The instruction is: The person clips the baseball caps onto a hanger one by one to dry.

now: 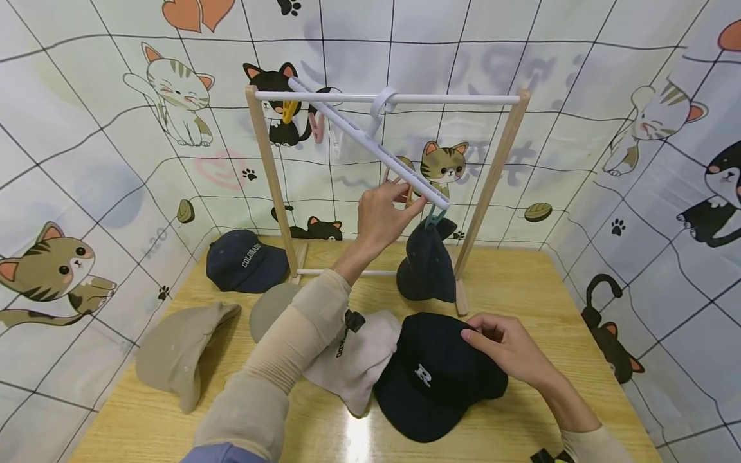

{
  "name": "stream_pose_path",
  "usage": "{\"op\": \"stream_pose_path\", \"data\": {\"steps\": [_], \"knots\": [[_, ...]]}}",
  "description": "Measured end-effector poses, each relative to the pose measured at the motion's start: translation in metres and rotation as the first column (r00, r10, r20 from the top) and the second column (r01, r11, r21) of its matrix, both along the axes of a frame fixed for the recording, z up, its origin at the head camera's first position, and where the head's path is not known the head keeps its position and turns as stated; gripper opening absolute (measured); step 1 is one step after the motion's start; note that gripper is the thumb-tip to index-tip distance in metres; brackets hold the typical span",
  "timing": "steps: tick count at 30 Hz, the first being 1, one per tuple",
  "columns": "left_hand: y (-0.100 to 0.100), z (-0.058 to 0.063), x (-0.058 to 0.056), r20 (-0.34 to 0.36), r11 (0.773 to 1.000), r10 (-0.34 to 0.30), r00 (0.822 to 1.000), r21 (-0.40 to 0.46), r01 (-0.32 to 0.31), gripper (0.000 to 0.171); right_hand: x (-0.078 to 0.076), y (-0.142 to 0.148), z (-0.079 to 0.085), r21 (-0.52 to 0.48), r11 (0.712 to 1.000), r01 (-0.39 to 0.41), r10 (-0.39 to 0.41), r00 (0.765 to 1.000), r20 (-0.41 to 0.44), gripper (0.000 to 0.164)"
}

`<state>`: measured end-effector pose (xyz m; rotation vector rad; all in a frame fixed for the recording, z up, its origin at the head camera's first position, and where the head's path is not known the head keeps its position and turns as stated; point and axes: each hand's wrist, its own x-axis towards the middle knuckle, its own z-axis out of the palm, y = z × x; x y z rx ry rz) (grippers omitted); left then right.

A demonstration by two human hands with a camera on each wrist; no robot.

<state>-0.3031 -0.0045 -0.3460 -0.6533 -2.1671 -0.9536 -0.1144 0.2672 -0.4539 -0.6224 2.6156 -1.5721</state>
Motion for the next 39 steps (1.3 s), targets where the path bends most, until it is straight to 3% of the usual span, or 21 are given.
{"op": "stream_pose_path", "data": {"steps": [6, 13, 19, 24, 30, 39], "knots": [[-0.001, 0.001, 0.0, -0.003, 1.0, -0.018, 1.0, -0.01, 0.017, 0.023, 0.002, -0.003, 0.012, 0.032, 0.999, 0.016, -0.014, 0.999, -0.048, 0.013], [-0.001, 0.002, 0.0, 0.001, 0.998, -0.054, 0.999, 0.013, 0.054, 0.024, 0.005, -0.004, 0.026, 0.091, 0.995, 0.037, -0.022, 0.987, -0.161, 0.018], [0.002, 0.007, -0.001, -0.016, 0.995, -0.1, 0.995, 0.008, 0.1, 0.027, 0.006, -0.003, 0.039, 0.108, 0.993, 0.039, -0.008, 0.962, -0.274, 0.025], [0.007, 0.009, 0.001, -0.014, 0.995, -0.099, 0.995, -0.024, 0.099, 0.031, 0.003, -0.004, 0.049, 0.118, 0.993, 0.028, 0.015, 0.937, -0.349, 0.029], [0.013, 0.013, 0.002, -0.007, 0.994, -0.09, 0.996, -0.07, 0.089, 0.03, -0.003, -0.008, 0.058, 0.138, 0.989, 0.055, 0.003, 0.921, -0.389, 0.026], [0.021, 0.019, 0.005, -0.024, 0.992, -0.089, 0.996, -0.088, 0.087, 0.034, -0.013, -0.023, 0.079, 0.118, 0.989, 0.085, -0.036, 0.929, -0.368, 0.024]]}}
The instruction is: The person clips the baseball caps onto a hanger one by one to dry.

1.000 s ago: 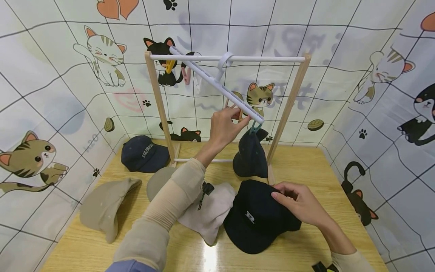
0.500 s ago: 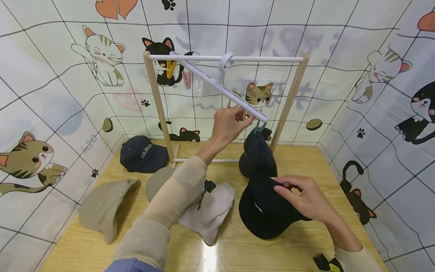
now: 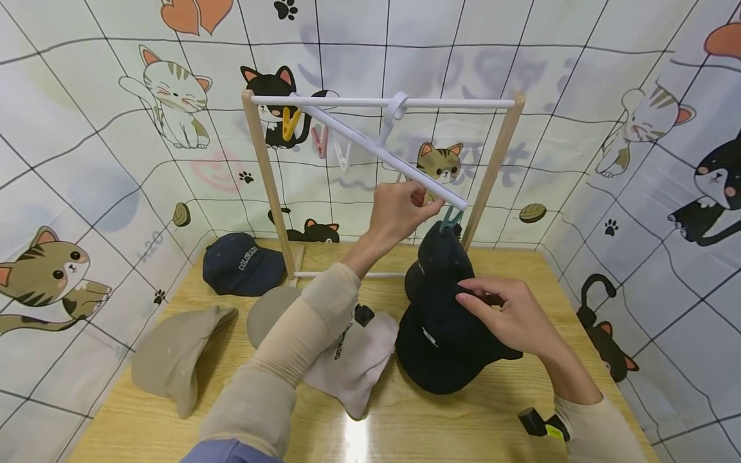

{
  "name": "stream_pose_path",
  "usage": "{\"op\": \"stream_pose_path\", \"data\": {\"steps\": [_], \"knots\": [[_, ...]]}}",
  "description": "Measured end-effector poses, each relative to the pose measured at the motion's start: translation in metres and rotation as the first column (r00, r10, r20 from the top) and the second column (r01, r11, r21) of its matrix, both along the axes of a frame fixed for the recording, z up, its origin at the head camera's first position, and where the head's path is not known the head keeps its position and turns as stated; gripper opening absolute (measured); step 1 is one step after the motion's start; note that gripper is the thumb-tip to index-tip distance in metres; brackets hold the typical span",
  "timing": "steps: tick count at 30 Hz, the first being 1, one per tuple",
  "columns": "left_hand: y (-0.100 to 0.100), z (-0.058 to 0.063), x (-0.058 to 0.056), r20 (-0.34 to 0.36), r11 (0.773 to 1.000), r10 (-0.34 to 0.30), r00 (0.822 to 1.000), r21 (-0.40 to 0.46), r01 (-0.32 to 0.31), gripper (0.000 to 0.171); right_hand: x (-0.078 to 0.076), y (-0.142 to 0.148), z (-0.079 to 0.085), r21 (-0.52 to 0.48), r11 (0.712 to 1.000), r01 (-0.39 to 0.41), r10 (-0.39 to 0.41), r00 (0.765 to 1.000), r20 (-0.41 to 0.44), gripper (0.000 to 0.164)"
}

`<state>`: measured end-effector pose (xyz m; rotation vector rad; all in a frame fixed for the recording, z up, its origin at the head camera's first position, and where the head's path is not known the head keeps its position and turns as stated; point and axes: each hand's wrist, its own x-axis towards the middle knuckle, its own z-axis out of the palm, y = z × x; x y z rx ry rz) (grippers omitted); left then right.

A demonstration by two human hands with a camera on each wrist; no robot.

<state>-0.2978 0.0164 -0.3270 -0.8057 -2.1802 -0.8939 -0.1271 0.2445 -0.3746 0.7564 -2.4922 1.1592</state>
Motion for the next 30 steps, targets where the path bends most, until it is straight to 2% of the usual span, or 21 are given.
{"op": "stream_pose_path", "data": {"steps": [5, 12, 16, 22, 30], "knots": [[0.002, 0.002, 0.001, 0.01, 1.0, -0.001, 1.0, -0.007, 0.001, 0.032, -0.008, -0.009, 0.007, -0.001, 0.999, 0.045, -0.045, 0.999, 0.001, 0.021], [0.005, 0.005, 0.003, 0.026, 1.0, -0.001, 1.0, -0.008, 0.001, 0.032, -0.025, -0.016, 0.012, -0.018, 0.999, 0.049, -0.05, 0.991, -0.123, 0.018], [0.006, 0.006, 0.004, 0.047, 1.0, -0.001, 0.999, -0.009, 0.002, 0.032, -0.032, -0.019, 0.016, -0.002, 0.997, 0.078, -0.077, 0.983, -0.166, 0.016], [0.008, 0.007, 0.004, 0.057, 1.0, -0.003, 0.998, 0.0, 0.003, 0.032, -0.039, -0.02, 0.022, 0.05, 0.988, 0.144, -0.131, 0.968, -0.212, 0.014], [0.009, 0.007, 0.003, 0.037, 1.0, 0.011, 0.999, 0.022, -0.011, 0.036, -0.043, -0.022, 0.031, 0.043, 0.989, 0.139, -0.124, 0.959, -0.256, 0.014]]}}
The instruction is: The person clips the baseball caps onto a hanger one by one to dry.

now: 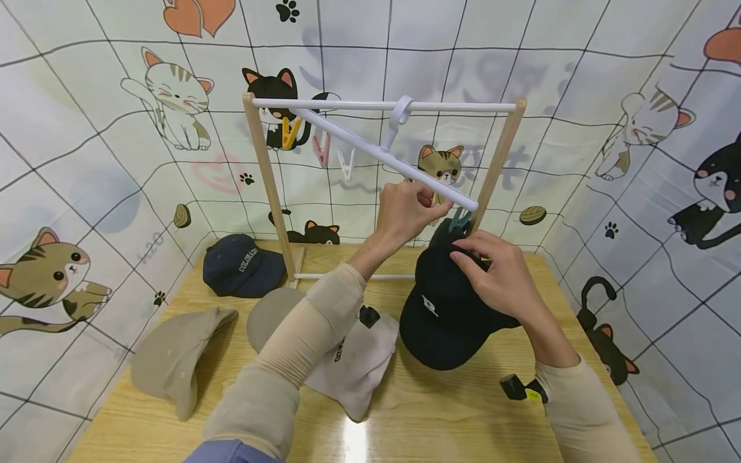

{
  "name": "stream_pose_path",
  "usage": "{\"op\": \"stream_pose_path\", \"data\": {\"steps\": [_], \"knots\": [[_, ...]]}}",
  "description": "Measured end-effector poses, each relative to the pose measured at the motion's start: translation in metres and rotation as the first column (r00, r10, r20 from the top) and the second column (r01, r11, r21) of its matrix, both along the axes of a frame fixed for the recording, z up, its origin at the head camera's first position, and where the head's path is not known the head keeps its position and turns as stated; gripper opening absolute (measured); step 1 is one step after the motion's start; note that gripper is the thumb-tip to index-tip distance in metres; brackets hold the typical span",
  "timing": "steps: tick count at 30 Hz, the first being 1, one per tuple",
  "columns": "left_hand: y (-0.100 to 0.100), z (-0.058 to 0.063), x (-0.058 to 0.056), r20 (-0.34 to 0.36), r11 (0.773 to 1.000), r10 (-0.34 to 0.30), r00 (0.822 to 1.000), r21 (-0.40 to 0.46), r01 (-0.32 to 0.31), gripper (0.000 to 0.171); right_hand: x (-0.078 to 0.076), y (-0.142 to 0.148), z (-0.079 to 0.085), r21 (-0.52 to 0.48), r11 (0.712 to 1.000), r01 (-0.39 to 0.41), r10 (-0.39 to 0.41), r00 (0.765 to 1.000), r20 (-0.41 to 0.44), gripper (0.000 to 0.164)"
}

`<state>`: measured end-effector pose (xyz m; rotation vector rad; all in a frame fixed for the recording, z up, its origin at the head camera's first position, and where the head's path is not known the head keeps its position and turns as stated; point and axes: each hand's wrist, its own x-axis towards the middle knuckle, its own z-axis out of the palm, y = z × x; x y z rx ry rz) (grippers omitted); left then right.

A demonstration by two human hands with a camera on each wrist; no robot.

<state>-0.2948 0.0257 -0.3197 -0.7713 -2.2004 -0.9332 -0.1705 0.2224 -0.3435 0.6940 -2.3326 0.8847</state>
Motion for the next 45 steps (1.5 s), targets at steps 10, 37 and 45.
{"op": "stream_pose_path", "data": {"steps": [10, 37, 45], "knots": [[0.003, 0.004, 0.001, 0.002, 1.0, -0.015, 1.0, 0.004, 0.015, 0.042, -0.013, -0.011, -0.005, -0.065, 0.998, -0.014, 0.012, 0.999, -0.04, 0.017], [0.004, 0.002, 0.007, -0.014, 1.0, -0.015, 1.0, 0.012, 0.016, 0.041, -0.039, -0.045, -0.032, -0.15, 0.974, 0.171, -0.172, 0.985, 0.001, 0.019], [0.003, 0.0, 0.008, -0.032, 1.0, -0.001, 0.999, 0.001, 0.001, 0.04, -0.038, -0.046, -0.032, -0.151, 0.965, 0.213, -0.211, 0.977, 0.034, 0.02]]}}
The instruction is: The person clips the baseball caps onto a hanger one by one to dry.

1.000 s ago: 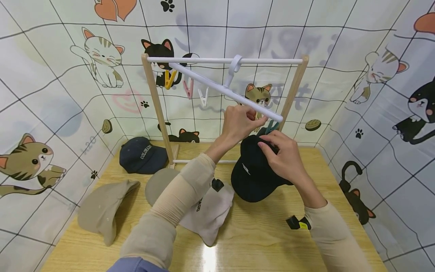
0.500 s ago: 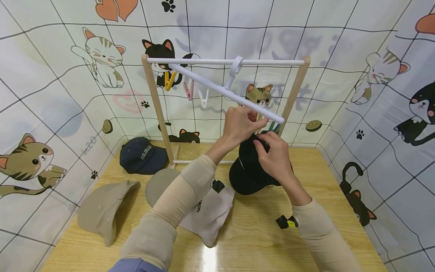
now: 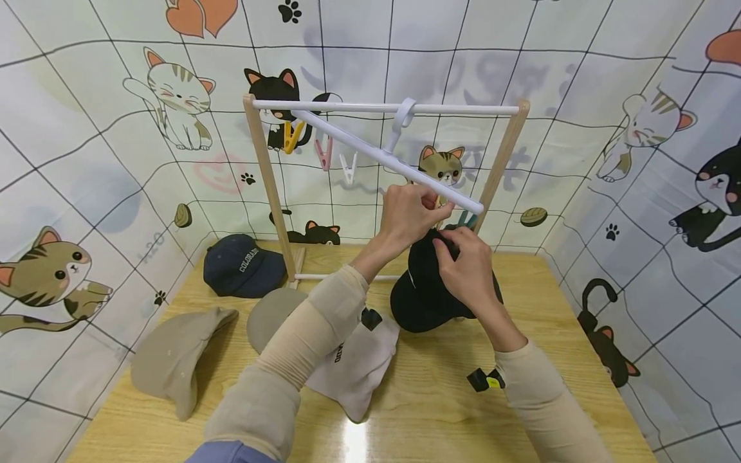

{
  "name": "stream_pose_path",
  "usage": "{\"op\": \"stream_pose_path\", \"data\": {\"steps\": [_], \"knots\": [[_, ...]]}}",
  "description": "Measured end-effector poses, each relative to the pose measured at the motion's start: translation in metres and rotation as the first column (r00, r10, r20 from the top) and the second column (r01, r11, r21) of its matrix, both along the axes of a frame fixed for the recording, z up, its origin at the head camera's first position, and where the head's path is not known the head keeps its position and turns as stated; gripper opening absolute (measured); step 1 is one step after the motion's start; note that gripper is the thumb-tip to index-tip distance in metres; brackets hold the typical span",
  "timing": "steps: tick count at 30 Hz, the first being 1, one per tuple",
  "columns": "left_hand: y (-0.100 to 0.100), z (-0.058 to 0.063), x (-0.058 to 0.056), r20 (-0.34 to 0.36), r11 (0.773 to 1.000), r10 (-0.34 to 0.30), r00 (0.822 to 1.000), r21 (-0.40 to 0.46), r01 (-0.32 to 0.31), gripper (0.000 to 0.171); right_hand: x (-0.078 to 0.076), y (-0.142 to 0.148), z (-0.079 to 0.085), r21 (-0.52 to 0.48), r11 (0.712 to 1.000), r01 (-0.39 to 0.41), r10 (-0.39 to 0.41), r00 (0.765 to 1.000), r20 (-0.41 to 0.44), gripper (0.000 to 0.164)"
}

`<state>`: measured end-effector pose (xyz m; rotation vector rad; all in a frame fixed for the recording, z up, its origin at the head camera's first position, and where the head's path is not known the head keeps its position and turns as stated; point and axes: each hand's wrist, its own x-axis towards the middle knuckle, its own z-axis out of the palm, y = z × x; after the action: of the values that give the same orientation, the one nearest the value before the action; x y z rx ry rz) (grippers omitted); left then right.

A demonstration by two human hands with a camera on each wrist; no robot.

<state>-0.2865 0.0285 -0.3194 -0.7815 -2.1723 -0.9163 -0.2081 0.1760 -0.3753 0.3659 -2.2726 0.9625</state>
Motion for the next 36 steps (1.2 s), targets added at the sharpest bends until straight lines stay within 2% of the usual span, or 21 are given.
{"op": "stream_pose_path", "data": {"steps": [11, 27, 36], "knots": [[0.0006, -0.002, 0.0, -0.007, 1.0, -0.004, 1.0, -0.006, 0.004, 0.041, -0.0006, 0.0, -0.001, -0.019, 0.999, 0.031, -0.031, 0.999, 0.015, 0.02], [-0.0004, -0.0001, 0.0013, -0.01, 1.0, -0.005, 1.0, -0.009, 0.005, 0.039, -0.0033, 0.0, 0.0013, -0.029, 0.998, 0.052, -0.053, 0.998, -0.043, 0.018], [-0.0007, -0.0007, 0.0017, -0.017, 1.0, -0.01, 1.0, -0.008, 0.01, 0.04, -0.0022, -0.0009, 0.0022, -0.046, 0.997, 0.068, -0.069, 0.997, -0.037, 0.018]]}}
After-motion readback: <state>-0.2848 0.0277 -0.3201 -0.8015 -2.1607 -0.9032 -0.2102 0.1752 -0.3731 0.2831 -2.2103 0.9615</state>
